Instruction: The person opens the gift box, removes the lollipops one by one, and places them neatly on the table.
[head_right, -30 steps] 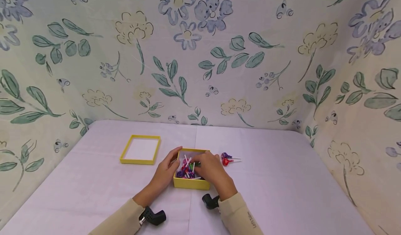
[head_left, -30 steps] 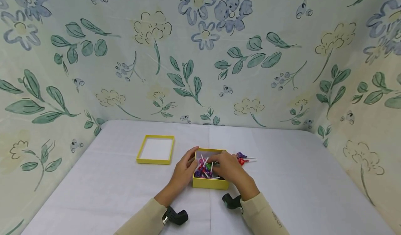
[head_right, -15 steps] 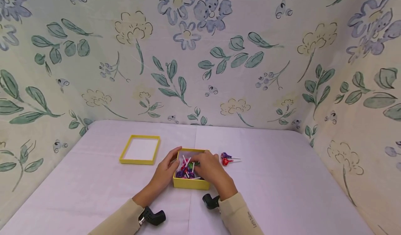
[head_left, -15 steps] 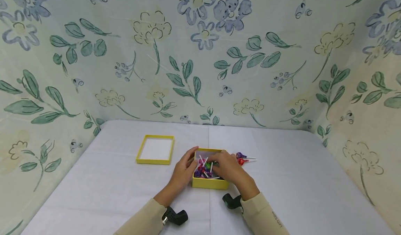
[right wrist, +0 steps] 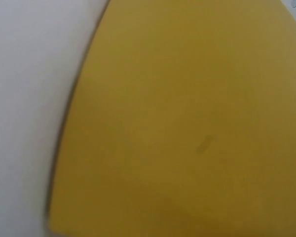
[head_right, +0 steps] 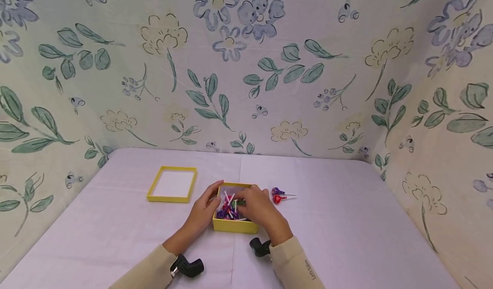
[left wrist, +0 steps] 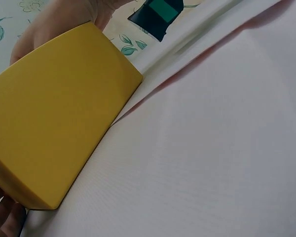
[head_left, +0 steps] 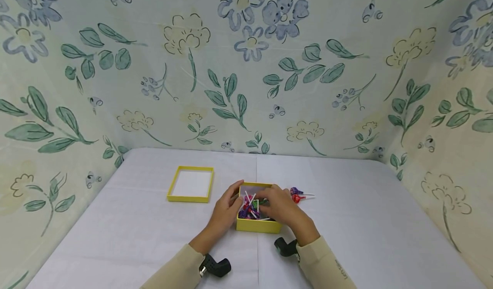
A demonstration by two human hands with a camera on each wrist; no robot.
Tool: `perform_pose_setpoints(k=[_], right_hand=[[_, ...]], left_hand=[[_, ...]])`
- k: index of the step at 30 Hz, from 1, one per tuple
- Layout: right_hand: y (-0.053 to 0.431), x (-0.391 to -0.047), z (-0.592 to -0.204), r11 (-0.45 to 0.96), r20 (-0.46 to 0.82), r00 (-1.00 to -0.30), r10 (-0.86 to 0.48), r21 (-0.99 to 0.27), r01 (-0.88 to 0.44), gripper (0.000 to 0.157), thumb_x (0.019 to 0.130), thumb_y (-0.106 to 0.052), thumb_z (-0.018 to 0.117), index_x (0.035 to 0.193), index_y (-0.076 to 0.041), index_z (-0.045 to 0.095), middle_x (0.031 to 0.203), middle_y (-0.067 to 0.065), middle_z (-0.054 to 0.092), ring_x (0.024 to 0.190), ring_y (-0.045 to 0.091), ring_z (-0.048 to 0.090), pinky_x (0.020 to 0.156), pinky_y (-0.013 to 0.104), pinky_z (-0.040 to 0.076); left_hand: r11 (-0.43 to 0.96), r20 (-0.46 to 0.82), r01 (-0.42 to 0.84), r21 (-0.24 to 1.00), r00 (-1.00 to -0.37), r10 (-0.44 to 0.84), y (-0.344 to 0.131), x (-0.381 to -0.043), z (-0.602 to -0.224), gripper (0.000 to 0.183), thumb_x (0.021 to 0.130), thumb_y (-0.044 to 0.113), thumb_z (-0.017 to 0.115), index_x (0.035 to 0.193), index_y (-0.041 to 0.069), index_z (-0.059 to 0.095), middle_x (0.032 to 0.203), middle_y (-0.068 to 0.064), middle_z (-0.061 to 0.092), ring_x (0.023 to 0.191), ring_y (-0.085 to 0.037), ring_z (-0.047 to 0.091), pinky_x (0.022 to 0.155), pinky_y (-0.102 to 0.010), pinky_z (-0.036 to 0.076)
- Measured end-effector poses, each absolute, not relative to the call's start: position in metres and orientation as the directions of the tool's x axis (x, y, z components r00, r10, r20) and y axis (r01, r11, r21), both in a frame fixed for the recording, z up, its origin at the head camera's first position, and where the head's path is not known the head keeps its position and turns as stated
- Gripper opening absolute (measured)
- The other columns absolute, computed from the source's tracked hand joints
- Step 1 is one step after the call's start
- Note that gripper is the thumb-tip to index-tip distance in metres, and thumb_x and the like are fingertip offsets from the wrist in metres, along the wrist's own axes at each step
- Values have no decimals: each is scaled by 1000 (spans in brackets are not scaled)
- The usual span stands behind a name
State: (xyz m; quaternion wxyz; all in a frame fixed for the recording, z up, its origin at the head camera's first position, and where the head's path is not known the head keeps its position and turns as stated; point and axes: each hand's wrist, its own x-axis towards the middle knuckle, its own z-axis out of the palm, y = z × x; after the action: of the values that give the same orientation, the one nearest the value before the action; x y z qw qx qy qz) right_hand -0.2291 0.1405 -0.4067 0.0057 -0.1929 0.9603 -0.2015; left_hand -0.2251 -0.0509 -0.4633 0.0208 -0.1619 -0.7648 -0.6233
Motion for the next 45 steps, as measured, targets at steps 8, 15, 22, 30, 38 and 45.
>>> perform_pose_setpoints(k=[8, 15, 22, 30, 38, 45], right_hand=[[142, -229, -406, 854, 51, -924, -380, -364, -371, 24, 84, -25, 75, 108, -21, 75, 108, -5, 68, 102, 17, 51, 75, 35, 36], [141, -227, -402, 848, 101, -901, -422, -307, -431, 22, 86, -28, 73, 106, -22, 75, 109, -6, 68, 100, 16, 51, 86, 46, 37], [143, -224, -402, 838, 187, -886, -425, -289, -463, 22, 86, -27, 73, 107, -21, 73, 110, -5, 68, 99, 14, 50, 99, 54, 32], [143, -222, -401, 813, 273, -847, -456, -260, -521, 27, 86, -25, 73, 113, -21, 70, 112, -4, 67, 104, 16, 53, 103, 56, 31], [143, -219, -396, 801, 332, -824, -459, -247, -545, 27, 85, -22, 74, 112, -19, 70, 107, -5, 69, 101, 16, 55, 103, 56, 31], [144, -215, -389, 797, 358, -817, -452, -249, -550, 29, 84, -21, 75, 112, -17, 69, 102, -7, 70, 99, 14, 56, 103, 54, 33]], left_hand=[[171, 233, 275, 946, -945, 230, -50, -227, -464, 47, 102, 18, 47, 146, 29, 40, 148, 1, 42, 133, -20, 43, 107, -36, 39], [168, 228, 268, 949, -948, 223, -52, -225, -463, 46, 101, 20, 48, 144, 34, 40, 148, 0, 42, 133, -21, 44, 107, -37, 39], [181, 237, 279, 943, -945, 224, -51, -225, -462, 47, 101, 21, 47, 147, 24, 39, 148, -1, 42, 133, -22, 44, 107, -38, 40], [183, 237, 277, 943, -948, 215, -51, -225, -463, 46, 101, 18, 48, 146, 29, 40, 148, -4, 42, 133, -25, 44, 107, -41, 39], [184, 234, 277, 943, -946, 224, -51, -225, -461, 48, 101, 14, 47, 147, 20, 38, 149, -11, 41, 133, -30, 43, 108, -46, 38], [188, 226, 270, 944, -948, 225, -51, -224, -462, 46, 102, 21, 47, 147, 29, 39, 149, -1, 41, 133, -23, 43, 108, -40, 39]])
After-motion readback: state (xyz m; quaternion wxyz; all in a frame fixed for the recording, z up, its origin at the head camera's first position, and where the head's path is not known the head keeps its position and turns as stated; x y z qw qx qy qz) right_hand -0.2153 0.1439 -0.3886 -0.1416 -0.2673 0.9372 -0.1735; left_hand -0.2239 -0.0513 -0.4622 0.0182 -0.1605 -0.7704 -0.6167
